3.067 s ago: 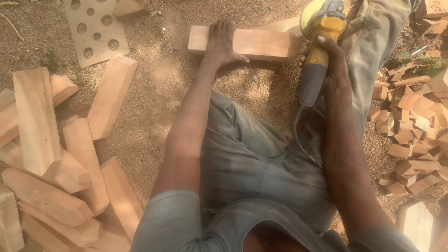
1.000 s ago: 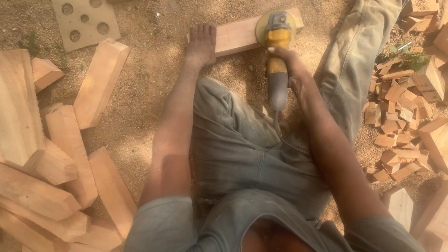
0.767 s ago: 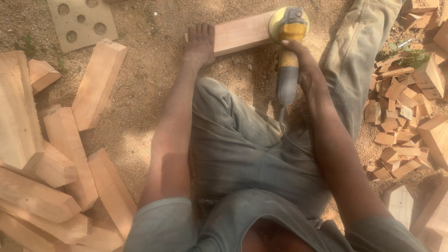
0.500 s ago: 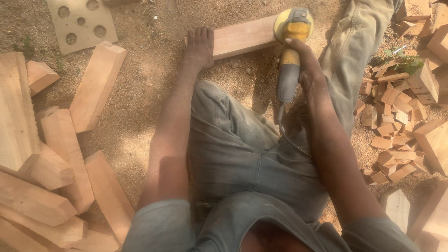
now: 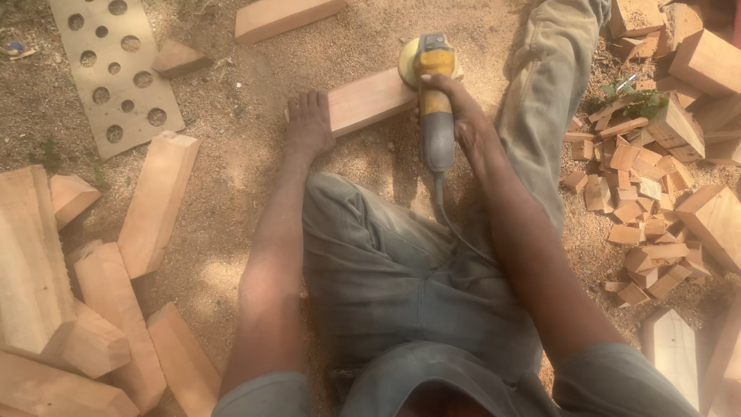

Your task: The person uses an angle grinder to sand the surface and edges of several wooden blocks while sitting on the ground.

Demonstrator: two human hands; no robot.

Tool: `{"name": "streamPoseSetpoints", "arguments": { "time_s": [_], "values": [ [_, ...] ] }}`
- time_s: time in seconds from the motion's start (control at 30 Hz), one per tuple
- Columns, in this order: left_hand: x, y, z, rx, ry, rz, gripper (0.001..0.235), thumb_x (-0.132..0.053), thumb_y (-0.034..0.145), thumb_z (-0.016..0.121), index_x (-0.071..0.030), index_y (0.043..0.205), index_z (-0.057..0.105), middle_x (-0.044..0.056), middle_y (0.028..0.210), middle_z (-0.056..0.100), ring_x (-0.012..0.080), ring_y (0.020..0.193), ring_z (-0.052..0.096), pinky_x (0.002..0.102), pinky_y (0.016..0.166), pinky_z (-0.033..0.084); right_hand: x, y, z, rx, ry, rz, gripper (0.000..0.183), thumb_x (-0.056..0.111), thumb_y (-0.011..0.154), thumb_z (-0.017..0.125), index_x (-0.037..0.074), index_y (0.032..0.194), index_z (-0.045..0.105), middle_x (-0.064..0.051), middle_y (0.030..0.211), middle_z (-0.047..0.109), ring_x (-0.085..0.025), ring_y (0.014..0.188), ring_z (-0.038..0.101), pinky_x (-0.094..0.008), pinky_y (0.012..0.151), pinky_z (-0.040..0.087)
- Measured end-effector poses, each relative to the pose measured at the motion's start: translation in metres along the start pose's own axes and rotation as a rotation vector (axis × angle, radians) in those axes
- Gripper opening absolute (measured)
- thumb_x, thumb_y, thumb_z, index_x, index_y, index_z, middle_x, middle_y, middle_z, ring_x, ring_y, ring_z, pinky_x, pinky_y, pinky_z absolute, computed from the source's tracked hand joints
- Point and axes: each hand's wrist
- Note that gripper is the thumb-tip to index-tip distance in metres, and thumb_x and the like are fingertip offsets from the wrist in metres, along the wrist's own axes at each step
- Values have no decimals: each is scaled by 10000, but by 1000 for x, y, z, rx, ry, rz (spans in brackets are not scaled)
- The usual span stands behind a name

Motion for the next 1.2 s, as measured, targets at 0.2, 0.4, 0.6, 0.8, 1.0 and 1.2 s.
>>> {"name": "streamPoseSetpoints", "arguments": {
  "time_s": [0.2,0.4,0.6,0.8,1.0,1.2],
  "values": [
    [-2,2,8,74,-18,-67,922,-294,761,798,-31,1469,271,176,1417,382,321,1372,345,568,1194,202,7,-24,-38,-34,67,-127,781,238,837,801,-110,1424,422,-181,941,659,-211,674,704,-285,608,645],
    [-6,2,2,-41,-30,-95,937,-356,744,840,-36,1463,332,169,1425,415,321,1374,375,522,1186,278,16,-53,-52,-40,135,-135,672,180,799,796,-14,1349,464,-147,843,644,-239,638,669,-346,573,626],
    [1,-4,1,-18,-303,-265,1046,-755,714,810,-100,1439,436,133,1400,489,288,1359,443,507,1184,343,23,-55,-72,27,267,-181,646,184,834,785,-13,1346,444,-142,873,658,-236,706,694,-370,625,656],
    [9,-20,10,-180,-498,-204,904,-589,813,831,-134,1481,427,156,1386,453,292,1307,428,501,1116,381,29,-53,-86,73,461,-131,730,196,842,842,-81,1362,410,-199,912,633,-280,746,687,-396,694,661],
    [3,-66,1,-173,-1618,-429,617,-353,756,845,10,1235,704,199,1011,739,286,849,704,419,692,559,33,-63,-74,56,354,-243,795,269,777,852,-76,1353,425,-160,908,643,-265,747,716,-368,706,688],
    [12,-42,-1,-441,-883,-360,554,-303,762,925,-6,1163,686,151,978,756,250,903,758,323,778,615,41,-67,-58,100,189,-318,819,318,828,832,-102,1396,418,-166,934,652,-228,764,711,-329,693,665]
  ]
}}
Point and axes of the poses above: each hand's wrist, its own y-axis towards the middle knuckle, its own z-axis out of the palm, x = y × z
